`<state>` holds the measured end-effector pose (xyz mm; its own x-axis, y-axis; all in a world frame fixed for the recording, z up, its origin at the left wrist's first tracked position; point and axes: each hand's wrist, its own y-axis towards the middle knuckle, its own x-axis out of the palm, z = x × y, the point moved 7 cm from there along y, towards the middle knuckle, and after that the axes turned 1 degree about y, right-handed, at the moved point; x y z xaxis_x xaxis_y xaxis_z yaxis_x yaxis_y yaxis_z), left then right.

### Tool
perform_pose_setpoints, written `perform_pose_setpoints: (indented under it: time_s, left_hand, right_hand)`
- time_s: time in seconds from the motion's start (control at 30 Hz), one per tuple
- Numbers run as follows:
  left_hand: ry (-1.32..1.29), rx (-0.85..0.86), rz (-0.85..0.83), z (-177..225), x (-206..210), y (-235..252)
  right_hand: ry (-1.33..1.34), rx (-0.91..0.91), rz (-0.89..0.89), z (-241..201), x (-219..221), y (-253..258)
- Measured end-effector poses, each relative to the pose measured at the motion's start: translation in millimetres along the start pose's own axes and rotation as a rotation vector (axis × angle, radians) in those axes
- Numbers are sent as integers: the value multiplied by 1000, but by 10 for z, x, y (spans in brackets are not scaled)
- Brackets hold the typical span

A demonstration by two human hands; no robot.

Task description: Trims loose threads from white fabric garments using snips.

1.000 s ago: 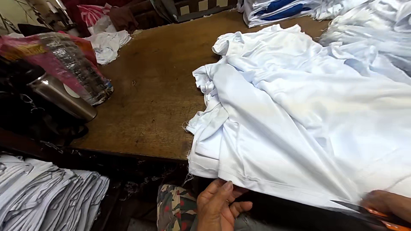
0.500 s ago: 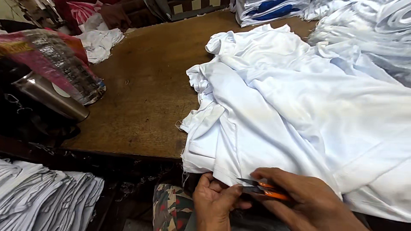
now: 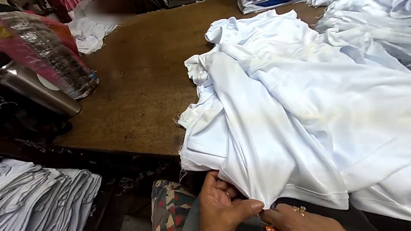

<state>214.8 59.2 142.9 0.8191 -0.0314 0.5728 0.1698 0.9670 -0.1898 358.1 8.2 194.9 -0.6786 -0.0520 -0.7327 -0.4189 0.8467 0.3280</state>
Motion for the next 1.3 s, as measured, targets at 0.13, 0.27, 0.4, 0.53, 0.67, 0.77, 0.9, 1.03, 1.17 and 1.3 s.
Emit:
perform_pose_setpoints:
  time_s: [0.13, 0.27, 0.4, 0.53, 0.67, 0.77, 0.9, 1.03, 1.17, 1.3]
  left_hand:
    - [-23, -26, -12, 27, -88, -53]
    - [-17, -53, -16, 50, -122, -154]
    - [-42, -73, -34, 70, -95, -200]
    - [-64, -92, -49, 95, -77, -235]
    - [-59, -113, -54, 118, -55, -273]
    - [-73, -115, -53, 139, -49, -286]
    - [-62, -108, -72, 163, -24, -294]
    - [-41, -80, -82, 183, -32, -306]
    - [-26, -65, -84, 204, -15, -317]
    - [0, -48, -64, 219, 11, -326]
  right_hand:
    - [5, 113, 45, 181, -194, -158]
    - [-230, 76, 108, 273, -299, -282]
    - [-327, -7, 140, 191, -253, -322]
    - [-342, -49, 156, 169, -231, -314]
    - [-344, -92, 175, 100, -227, -259]
    - [-359, -124, 181, 50, -215, -196]
    - [-381, -144, 176, 30, -205, -128]
    - [-361, -132, 161, 51, -208, -141]
    - [-334, -118, 162, -11, -200, -148]
    - [-341, -121, 176, -61, -175, -92]
